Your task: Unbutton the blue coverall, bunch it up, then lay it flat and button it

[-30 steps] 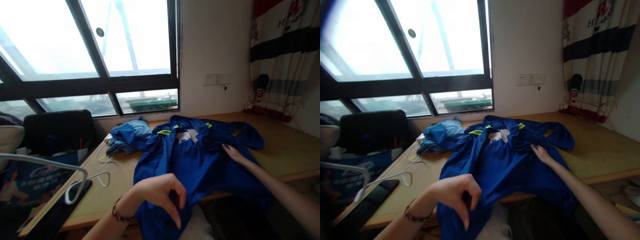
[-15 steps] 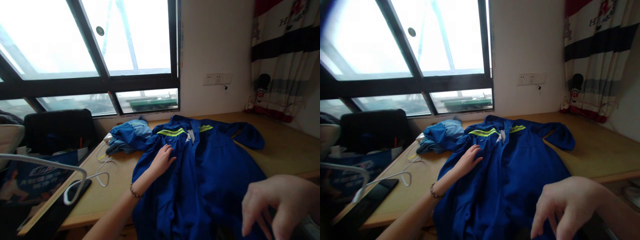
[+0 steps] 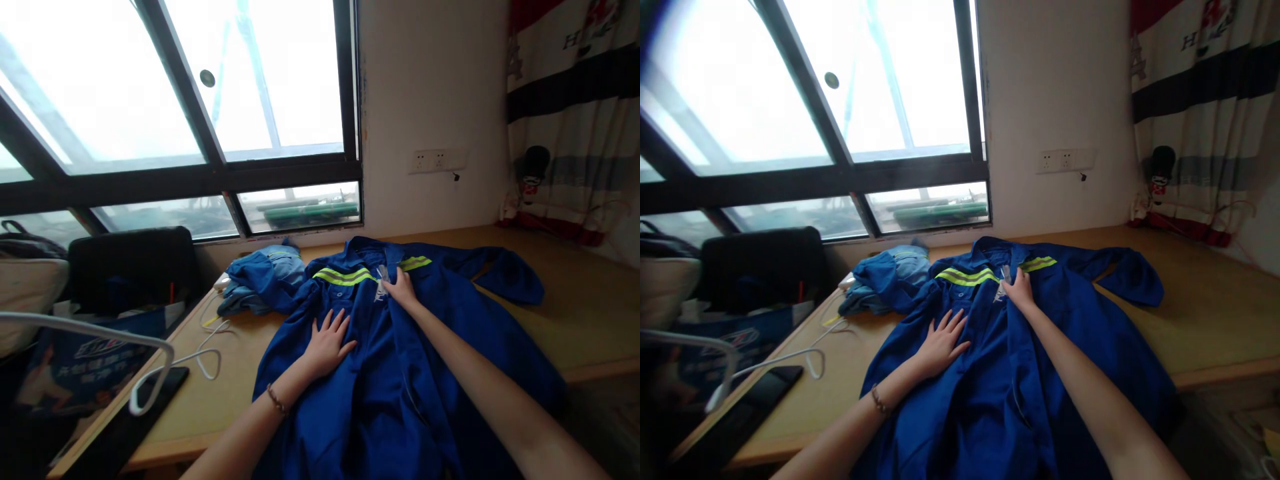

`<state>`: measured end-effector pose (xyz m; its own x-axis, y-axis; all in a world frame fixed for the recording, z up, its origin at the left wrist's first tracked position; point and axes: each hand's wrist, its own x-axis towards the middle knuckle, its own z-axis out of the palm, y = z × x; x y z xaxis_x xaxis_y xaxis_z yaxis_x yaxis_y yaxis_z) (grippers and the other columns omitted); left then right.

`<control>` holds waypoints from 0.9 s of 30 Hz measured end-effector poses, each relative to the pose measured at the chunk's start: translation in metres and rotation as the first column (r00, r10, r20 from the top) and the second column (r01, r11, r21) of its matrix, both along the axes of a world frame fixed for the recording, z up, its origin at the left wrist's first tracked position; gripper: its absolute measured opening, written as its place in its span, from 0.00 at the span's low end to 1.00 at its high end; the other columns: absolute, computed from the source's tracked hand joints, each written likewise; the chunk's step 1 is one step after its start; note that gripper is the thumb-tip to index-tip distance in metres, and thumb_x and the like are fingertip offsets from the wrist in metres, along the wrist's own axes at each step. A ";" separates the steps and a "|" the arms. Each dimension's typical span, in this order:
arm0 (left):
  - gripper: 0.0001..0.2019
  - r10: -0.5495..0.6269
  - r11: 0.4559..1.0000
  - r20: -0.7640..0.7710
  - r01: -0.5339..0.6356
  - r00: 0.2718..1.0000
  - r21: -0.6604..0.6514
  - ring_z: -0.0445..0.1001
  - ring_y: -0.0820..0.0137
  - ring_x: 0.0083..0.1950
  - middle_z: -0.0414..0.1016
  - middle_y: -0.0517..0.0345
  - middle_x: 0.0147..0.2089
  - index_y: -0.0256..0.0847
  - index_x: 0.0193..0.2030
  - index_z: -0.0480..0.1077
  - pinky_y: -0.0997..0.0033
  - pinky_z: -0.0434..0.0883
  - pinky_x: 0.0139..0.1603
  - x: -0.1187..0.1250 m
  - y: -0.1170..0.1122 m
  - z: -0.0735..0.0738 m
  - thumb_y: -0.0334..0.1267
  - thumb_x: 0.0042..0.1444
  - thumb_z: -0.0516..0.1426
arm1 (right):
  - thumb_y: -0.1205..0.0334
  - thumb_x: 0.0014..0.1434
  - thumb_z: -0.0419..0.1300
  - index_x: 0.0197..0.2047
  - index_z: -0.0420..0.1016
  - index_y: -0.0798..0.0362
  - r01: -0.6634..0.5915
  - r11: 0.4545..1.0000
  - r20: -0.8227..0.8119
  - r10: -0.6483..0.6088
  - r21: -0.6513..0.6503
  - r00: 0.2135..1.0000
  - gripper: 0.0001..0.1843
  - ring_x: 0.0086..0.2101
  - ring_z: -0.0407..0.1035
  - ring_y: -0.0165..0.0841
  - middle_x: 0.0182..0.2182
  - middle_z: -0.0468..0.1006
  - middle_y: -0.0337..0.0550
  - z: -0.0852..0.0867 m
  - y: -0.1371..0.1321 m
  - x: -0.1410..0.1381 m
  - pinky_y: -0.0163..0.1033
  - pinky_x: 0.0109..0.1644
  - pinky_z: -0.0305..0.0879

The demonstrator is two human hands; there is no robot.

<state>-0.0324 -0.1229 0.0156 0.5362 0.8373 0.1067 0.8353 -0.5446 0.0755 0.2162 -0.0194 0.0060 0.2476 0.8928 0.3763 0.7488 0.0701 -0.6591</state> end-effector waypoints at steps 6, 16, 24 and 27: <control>0.26 0.010 0.998 -0.068 -0.006 0.998 0.065 0.67 0.57 0.46 0.72 0.46 0.40 0.38 0.35 0.73 0.43 0.47 0.55 0.000 0.007 0.033 0.53 0.57 0.40 | 0.64 0.49 0.55 0.48 0.70 0.56 -0.409 0.911 0.248 0.409 -0.051 0.878 0.20 0.45 0.61 0.36 0.43 0.71 0.49 -0.015 0.014 -0.017 0.38 0.50 0.56; 0.11 -0.007 0.991 0.188 -0.018 0.982 0.131 0.67 0.68 0.42 0.68 0.50 0.39 0.37 0.38 0.68 0.71 0.64 0.42 0.097 0.115 0.006 0.29 0.55 0.46 | 0.66 0.46 0.55 0.39 0.74 0.53 -0.285 0.929 0.201 0.334 -0.235 0.921 0.15 0.37 0.68 0.33 0.35 0.76 0.44 -0.007 0.008 -0.011 0.32 0.40 0.59; 0.07 0.030 0.983 0.374 -0.095 0.927 0.157 0.65 0.70 0.38 0.65 0.54 0.35 0.38 0.33 0.66 0.72 0.63 0.39 0.080 0.125 -0.022 0.28 0.52 0.48 | 0.67 0.45 0.53 0.27 0.73 0.52 -0.173 0.932 0.264 0.262 -0.318 0.928 0.08 0.32 0.67 0.33 0.28 0.74 0.42 -0.001 0.007 -0.008 0.32 0.33 0.56; 0.05 0.088 0.962 0.306 -0.160 0.948 0.221 0.63 0.66 0.41 0.65 0.52 0.35 0.37 0.31 0.66 0.68 0.62 0.41 0.080 0.120 -0.017 0.29 0.49 0.50 | 0.66 0.45 0.53 0.32 0.72 0.54 -0.158 0.969 0.349 0.217 -0.188 0.912 0.09 0.34 0.66 0.32 0.34 0.72 0.44 -0.001 0.002 -0.012 0.32 0.34 0.56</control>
<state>0.0481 -0.0033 -0.0011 0.3445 0.8249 0.4482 0.8584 -0.4701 0.2055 0.2042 -0.0173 0.0052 -0.0584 0.9627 0.2644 0.9214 0.1538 -0.3567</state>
